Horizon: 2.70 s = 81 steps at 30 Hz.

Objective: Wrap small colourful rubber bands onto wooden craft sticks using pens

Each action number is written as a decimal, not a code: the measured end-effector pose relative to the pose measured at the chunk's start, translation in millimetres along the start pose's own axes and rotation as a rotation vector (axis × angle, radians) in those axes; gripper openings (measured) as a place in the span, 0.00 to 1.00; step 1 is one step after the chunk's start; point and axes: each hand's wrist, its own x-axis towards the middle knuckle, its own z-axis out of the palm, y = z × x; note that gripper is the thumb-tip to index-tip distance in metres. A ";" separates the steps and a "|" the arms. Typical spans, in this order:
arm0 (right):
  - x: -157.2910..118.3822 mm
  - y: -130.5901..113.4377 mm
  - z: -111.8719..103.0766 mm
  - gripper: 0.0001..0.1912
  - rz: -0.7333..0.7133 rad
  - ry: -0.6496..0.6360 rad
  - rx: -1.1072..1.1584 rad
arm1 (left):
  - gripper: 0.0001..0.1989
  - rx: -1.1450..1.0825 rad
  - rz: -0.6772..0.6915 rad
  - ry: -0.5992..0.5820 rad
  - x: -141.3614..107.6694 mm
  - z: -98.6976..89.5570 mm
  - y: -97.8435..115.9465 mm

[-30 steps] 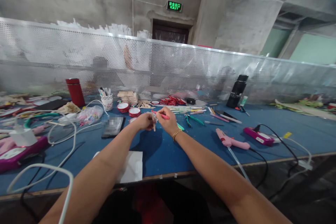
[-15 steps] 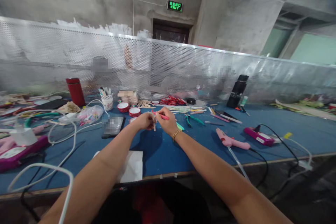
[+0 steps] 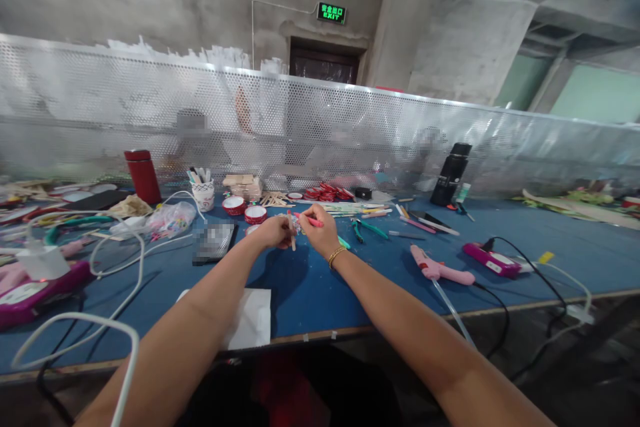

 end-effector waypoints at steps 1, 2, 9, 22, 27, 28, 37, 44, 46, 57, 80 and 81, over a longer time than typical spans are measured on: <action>0.0 -0.3 -0.1 0.07 0.001 0.002 0.002 | 0.04 -0.004 -0.002 -0.002 0.2 -0.1 -0.1; -0.1 -0.8 -0.1 0.06 -0.001 0.003 0.006 | 0.04 -0.006 -0.006 0.001 0.4 -0.1 -0.2; -2.4 -5.4 1.6 0.05 -0.027 -0.014 0.032 | 0.01 -0.004 -0.019 0.007 -1.9 1.5 1.9; -0.9 -3.6 0.0 0.06 -0.017 0.005 0.003 | 0.03 0.007 -0.024 0.012 -5.7 1.4 5.5; -2.4 -6.9 1.5 0.06 -0.046 -0.014 0.035 | 0.02 0.000 -0.025 0.001 -6.8 1.9 7.1; -2.8 -7.4 1.8 0.06 -0.055 -0.014 0.037 | 0.02 -0.002 -0.022 0.002 -7.0 1.9 7.2; -1.6 -5.4 0.4 0.05 -0.007 -0.007 -0.004 | 0.06 -0.001 -0.022 0.010 -3.6 0.8 3.8; -2.4 -7.2 1.5 0.06 -0.035 0.003 0.031 | 0.03 0.002 -0.014 -0.004 -2.4 0.5 2.4; -3.2 -8.4 2.6 0.06 -0.055 0.004 0.051 | 0.03 0.003 -0.004 -0.012 -2.2 0.3 2.1; -1.3 -6.4 0.2 0.05 -0.007 0.001 0.013 | 0.04 -0.010 -0.028 0.011 -6.6 1.3 6.2; -1.9 -5.2 1.0 0.06 -0.017 -0.013 0.035 | 0.05 0.003 -0.028 0.011 -4.1 1.0 3.5; -1.8 -5.1 0.8 0.06 -0.010 -0.007 0.033 | 0.05 0.001 -0.031 0.014 -4.7 1.3 4.3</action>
